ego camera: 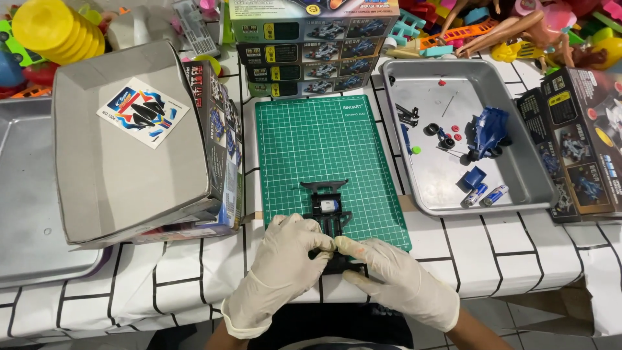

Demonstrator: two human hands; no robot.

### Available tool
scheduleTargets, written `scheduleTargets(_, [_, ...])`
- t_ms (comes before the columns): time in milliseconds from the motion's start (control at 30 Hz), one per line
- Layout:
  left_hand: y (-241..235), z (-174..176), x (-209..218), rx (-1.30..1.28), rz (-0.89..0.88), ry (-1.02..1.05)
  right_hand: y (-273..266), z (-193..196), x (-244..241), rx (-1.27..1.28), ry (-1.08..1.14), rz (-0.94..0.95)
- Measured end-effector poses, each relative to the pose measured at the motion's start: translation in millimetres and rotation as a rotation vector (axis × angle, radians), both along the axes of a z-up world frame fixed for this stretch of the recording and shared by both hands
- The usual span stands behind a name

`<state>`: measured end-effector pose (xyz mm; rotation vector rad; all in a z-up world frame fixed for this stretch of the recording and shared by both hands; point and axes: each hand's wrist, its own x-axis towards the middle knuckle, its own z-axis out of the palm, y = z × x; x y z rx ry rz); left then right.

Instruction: A person wearing gloves assembles a mini 4WD toy car, starting from unboxing to installing batteries and chassis components.

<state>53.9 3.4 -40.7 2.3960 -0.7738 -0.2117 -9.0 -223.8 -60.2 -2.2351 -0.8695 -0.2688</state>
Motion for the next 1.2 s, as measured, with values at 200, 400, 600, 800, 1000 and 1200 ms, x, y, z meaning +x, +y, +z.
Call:
scheduleTargets(200, [4.8, 11.4, 4.6, -0.064, -0.069, -0.044, 0.6, 7.8, 2.5, -0.061, 0.072, -0.022])
scheduleTargets(400, [3.2, -5.0, -1.2, -0.07, -0.018, -0.105, -0.8, -1.2, 2.7, 0.136, 0.17, -0.026])
scheduleTargets(600, [2.2, -4.0, -0.4, -0.023, -0.007, 0.001, -1.9, -2.5, 3.9, 0.089, 0.123, 0.014])
scheduleTargets(800, [3.6, -19.2, -0.4, -0.108, -0.008, -0.141, -5.7, -17.9, 4.6, 0.004, -0.074, 0.036])
scheduleTargets(1000, [2.0, -13.5, -1.9, -0.209, 0.035, -0.041, 3.7, 13.9, 2.6, 0.161, 0.16, 0.009])
scheduleTargets(1200, [-0.1, 0.0, -0.9, -0.185, 0.033, 0.053, -2.9, 0.5, 2.8, 0.216, 0.273, -0.052])
